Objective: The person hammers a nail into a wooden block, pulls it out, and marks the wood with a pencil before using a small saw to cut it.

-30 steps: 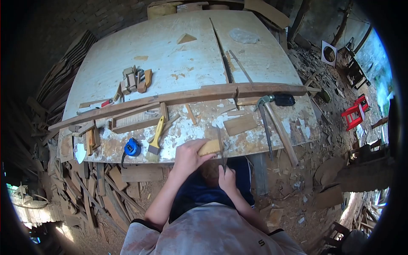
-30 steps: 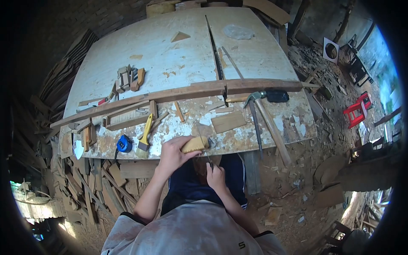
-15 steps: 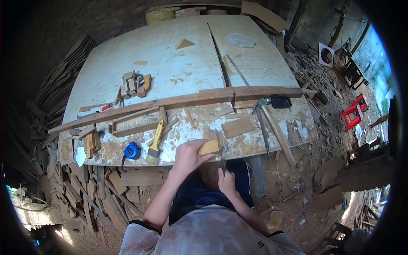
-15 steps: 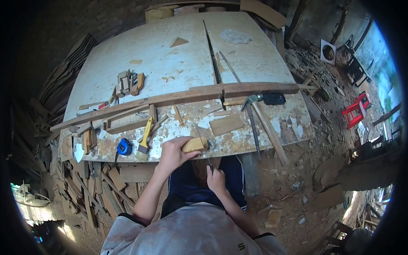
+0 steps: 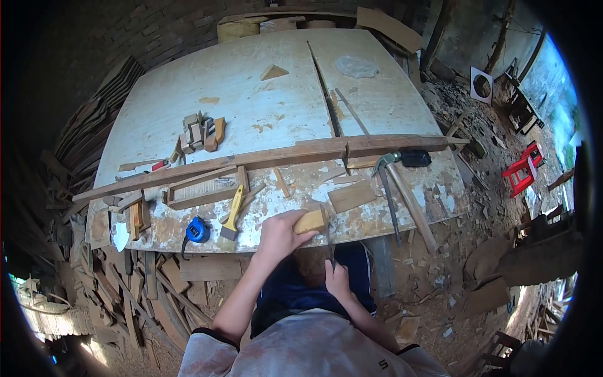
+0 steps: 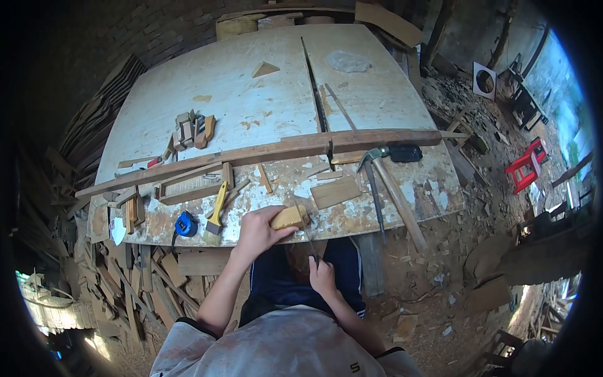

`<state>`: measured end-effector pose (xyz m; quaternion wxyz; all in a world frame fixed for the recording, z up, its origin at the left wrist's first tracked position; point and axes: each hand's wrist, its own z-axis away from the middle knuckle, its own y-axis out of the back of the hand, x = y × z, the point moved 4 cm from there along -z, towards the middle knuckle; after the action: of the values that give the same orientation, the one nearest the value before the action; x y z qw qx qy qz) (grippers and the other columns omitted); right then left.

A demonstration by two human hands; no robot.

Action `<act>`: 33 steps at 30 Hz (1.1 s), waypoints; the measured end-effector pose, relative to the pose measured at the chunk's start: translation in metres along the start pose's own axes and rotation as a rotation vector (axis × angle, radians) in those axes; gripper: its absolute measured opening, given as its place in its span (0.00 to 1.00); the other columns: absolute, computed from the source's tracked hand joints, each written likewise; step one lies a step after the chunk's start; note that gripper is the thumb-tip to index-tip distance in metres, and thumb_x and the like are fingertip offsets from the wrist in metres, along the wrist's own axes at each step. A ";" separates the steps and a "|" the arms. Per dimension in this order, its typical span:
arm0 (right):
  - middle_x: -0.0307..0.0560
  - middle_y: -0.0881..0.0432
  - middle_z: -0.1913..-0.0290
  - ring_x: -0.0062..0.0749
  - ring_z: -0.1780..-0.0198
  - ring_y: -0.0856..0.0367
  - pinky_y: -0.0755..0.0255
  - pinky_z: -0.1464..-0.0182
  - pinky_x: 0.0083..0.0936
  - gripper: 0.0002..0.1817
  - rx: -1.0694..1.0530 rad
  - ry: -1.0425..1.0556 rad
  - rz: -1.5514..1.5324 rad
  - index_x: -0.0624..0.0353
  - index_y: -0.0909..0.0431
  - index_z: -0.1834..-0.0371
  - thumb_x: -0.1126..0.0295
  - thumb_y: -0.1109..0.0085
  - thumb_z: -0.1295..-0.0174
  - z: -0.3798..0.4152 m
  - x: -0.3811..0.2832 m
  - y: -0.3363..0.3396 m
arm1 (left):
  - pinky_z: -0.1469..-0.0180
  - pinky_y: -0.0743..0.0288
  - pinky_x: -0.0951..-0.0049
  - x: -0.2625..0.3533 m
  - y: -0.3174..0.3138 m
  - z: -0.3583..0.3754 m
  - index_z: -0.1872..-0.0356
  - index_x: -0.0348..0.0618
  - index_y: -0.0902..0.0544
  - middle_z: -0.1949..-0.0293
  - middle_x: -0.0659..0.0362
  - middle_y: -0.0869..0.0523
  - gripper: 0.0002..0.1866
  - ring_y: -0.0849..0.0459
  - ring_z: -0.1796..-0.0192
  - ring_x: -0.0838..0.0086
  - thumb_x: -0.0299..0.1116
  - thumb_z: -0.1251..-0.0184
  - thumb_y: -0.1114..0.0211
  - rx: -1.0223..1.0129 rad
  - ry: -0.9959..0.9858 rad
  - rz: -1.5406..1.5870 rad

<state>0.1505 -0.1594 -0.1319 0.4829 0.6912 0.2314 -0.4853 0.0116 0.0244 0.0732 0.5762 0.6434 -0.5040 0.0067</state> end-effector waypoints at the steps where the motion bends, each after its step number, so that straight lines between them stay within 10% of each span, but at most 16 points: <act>1: 0.71 0.11 0.63 0.76 0.60 0.13 0.20 0.56 0.64 0.18 -0.019 -0.006 0.013 0.65 0.11 0.55 0.61 0.42 0.15 -0.007 -0.010 0.003 | 0.52 0.10 0.56 0.001 0.000 0.000 0.47 0.42 0.06 0.56 0.48 0.04 0.27 0.04 0.55 0.49 0.46 0.44 0.11 -0.007 0.001 -0.005; 33: 0.72 0.12 0.65 0.75 0.60 0.11 0.19 0.59 0.62 0.16 0.031 0.038 0.041 0.65 0.12 0.58 0.63 0.41 0.16 0.004 0.021 -0.010 | 0.52 0.10 0.56 0.005 -0.007 0.012 0.47 0.40 0.07 0.56 0.49 0.04 0.26 0.04 0.55 0.49 0.45 0.42 0.12 -0.009 -0.080 0.038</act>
<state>0.1497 -0.1614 -0.1553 0.4776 0.7123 0.2187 -0.4655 0.0118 0.0111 0.0674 0.5583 0.6309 -0.5386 -0.0102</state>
